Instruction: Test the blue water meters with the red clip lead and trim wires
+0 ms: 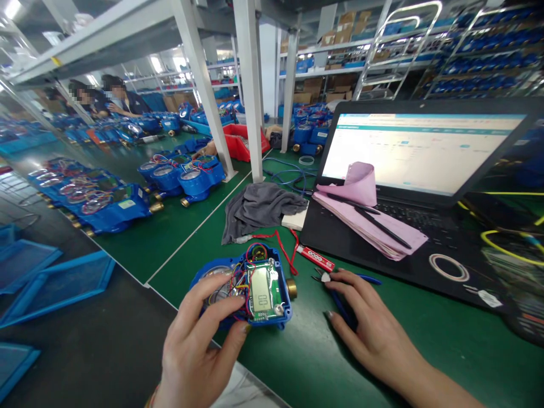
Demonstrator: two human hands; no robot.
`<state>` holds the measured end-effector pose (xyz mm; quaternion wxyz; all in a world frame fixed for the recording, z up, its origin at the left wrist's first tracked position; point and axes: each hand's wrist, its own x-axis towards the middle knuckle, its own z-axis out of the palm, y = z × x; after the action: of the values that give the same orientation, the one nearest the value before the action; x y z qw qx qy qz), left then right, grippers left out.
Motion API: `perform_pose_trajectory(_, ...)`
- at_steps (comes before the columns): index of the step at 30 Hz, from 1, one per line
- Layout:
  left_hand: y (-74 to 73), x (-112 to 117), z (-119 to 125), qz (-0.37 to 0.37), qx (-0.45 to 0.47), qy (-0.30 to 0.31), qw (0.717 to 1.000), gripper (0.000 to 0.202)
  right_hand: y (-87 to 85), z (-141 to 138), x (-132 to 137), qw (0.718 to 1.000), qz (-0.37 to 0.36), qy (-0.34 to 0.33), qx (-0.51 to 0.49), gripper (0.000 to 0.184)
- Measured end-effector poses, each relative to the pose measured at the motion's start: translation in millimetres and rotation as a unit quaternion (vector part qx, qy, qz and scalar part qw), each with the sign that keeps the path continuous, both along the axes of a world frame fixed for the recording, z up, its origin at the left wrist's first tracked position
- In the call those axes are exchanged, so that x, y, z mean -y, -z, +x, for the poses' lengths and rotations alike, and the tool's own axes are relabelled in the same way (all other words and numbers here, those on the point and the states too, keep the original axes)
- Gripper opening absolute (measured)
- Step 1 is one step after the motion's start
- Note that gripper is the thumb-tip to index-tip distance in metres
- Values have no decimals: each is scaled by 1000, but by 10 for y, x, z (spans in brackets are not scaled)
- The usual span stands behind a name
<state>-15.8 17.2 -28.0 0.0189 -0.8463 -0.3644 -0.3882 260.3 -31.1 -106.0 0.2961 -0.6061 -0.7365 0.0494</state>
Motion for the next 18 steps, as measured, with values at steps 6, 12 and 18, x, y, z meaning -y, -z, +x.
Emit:
perform_pose_trajectory(6,29,11,26,20,46,16,999,24,9,15,10,1000,6,-2,2,32)
perform_pose_trajectory(12,29,13,35,21,47,19,999,23,17,14,12,1000,1,-4,10,32)
perform_pose_trajectory(18,34,17,4,12,50,26,998,23,24,25,6,1000,-2,-1,-6,32)
